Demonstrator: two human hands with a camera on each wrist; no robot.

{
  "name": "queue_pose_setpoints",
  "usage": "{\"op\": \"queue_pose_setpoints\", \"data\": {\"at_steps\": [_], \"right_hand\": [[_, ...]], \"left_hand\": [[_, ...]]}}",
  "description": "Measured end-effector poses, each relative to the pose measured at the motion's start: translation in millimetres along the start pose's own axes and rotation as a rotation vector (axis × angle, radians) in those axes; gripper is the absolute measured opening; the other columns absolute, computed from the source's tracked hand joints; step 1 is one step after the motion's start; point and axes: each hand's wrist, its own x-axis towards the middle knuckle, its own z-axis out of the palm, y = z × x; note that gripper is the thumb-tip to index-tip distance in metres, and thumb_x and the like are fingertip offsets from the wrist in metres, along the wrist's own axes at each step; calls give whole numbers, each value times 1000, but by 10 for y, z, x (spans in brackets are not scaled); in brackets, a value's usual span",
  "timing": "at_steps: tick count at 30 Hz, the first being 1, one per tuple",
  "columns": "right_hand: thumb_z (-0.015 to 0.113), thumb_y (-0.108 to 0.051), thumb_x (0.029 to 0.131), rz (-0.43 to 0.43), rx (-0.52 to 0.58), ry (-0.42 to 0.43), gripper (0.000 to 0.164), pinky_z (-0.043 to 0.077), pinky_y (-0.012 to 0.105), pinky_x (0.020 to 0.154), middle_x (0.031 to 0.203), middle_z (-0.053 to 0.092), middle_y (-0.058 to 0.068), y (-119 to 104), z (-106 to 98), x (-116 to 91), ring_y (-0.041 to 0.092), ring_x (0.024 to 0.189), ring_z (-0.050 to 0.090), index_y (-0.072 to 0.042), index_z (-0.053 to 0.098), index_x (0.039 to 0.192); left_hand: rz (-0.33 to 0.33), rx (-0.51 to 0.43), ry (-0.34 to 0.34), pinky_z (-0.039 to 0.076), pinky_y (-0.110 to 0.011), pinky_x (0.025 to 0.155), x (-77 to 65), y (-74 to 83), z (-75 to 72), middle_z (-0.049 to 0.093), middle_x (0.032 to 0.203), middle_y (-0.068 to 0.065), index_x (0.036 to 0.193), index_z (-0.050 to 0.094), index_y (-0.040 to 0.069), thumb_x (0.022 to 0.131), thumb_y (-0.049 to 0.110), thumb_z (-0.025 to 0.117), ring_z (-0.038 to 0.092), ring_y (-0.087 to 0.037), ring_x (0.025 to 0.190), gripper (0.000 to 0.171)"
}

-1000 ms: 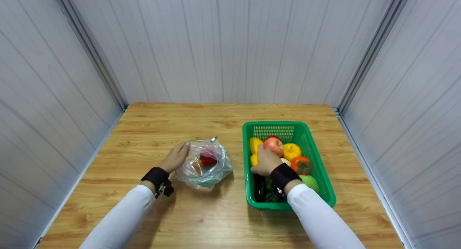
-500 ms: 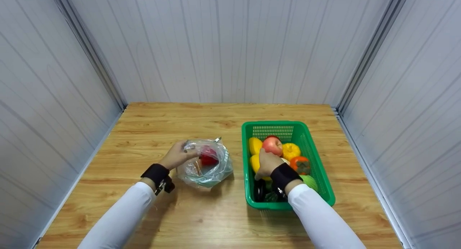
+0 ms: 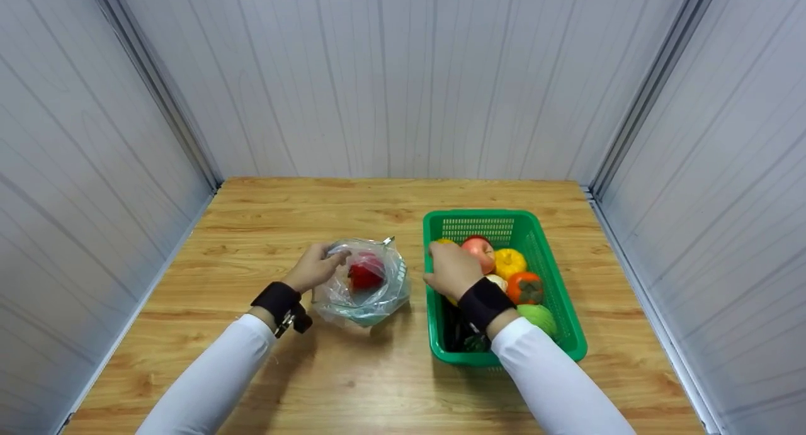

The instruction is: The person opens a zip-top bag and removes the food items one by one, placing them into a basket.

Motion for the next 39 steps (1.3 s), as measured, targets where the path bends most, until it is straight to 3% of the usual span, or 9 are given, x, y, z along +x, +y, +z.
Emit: {"op": "queue_pose_setpoints", "data": {"at_steps": [3, 8, 12, 15, 20, 26, 32, 36, 39], "right_hand": [[80, -20, 98, -90, 90, 71, 32, 60, 59, 94, 121, 77, 21, -126, 26, 7, 39, 109, 74, -1, 74, 124], [78, -4, 95, -349, 207, 190, 13, 64, 51, 90, 107, 79, 18, -316, 124, 54, 35, 99, 76, 2, 79, 107], [78, 3, 92, -483, 213, 264, 9, 65, 47, 85, 98, 79, 16, -482, 201, 143, 33, 93, 77, 2, 82, 100], [77, 5, 93, -519, 226, 241, 9, 65, 46, 85, 96, 80, 17, -589, 263, 228, 33, 91, 77, 3, 81, 100], [71, 6, 96, -482, 229, 116, 13, 65, 48, 90, 103, 81, 19, -730, 354, 392, 33, 94, 78, 3, 81, 105], [64, 6, 101, -335, 228, -3, 17, 63, 50, 96, 111, 80, 22, -861, 482, 549, 35, 100, 76, 3, 79, 110], [70, 0, 102, -227, 201, -23, 12, 62, 53, 95, 111, 78, 26, -906, 664, 666, 38, 99, 74, 7, 75, 110], [78, -11, 99, -157, 178, -23, 25, 60, 53, 97, 115, 76, 25, -930, 758, 714, 39, 103, 73, 6, 72, 117], [83, -9, 95, -141, 159, -18, 31, 60, 51, 97, 117, 75, 23, -929, 827, 754, 38, 104, 72, 5, 70, 120]], "left_hand": [[-19, -110, -8, 47, -20, 65, 2, 74, 36, 60, 80, 2, 105, 70, -8, 109, 10, 60, 57, -7, 70, 21], [-39, -228, 0, 42, -17, 56, 13, 191, 96, 55, 75, 3, 110, 69, -10, 109, 8, 57, 51, -5, 62, 21], [-48, -211, 30, 43, -20, 62, 38, 218, 101, 51, 79, 3, 113, 70, -8, 109, 10, 55, 48, -8, 66, 24], [-58, -175, 75, 44, -22, 68, 56, 196, 84, 51, 81, 3, 114, 71, -7, 111, 12, 53, 48, -10, 72, 26], [-64, -141, 136, 41, -24, 68, 86, 118, 50, 48, 78, 4, 112, 71, -7, 111, 12, 53, 46, -12, 71, 26], [-86, -110, 138, 38, -24, 63, 92, 14, 30, 44, 74, 4, 107, 67, -8, 110, 10, 53, 42, -11, 67, 23], [-79, -88, 128, 41, -26, 66, 135, -75, 55, 45, 77, 2, 105, 66, -7, 110, 9, 55, 45, -13, 70, 19], [-78, -45, 139, 46, -30, 77, 170, -145, 76, 52, 86, -2, 108, 66, -4, 112, 12, 56, 52, -17, 81, 20], [-92, -33, 141, 50, -35, 86, 192, -193, 90, 61, 94, -9, 110, 68, -3, 113, 13, 55, 57, -21, 91, 21]]}}
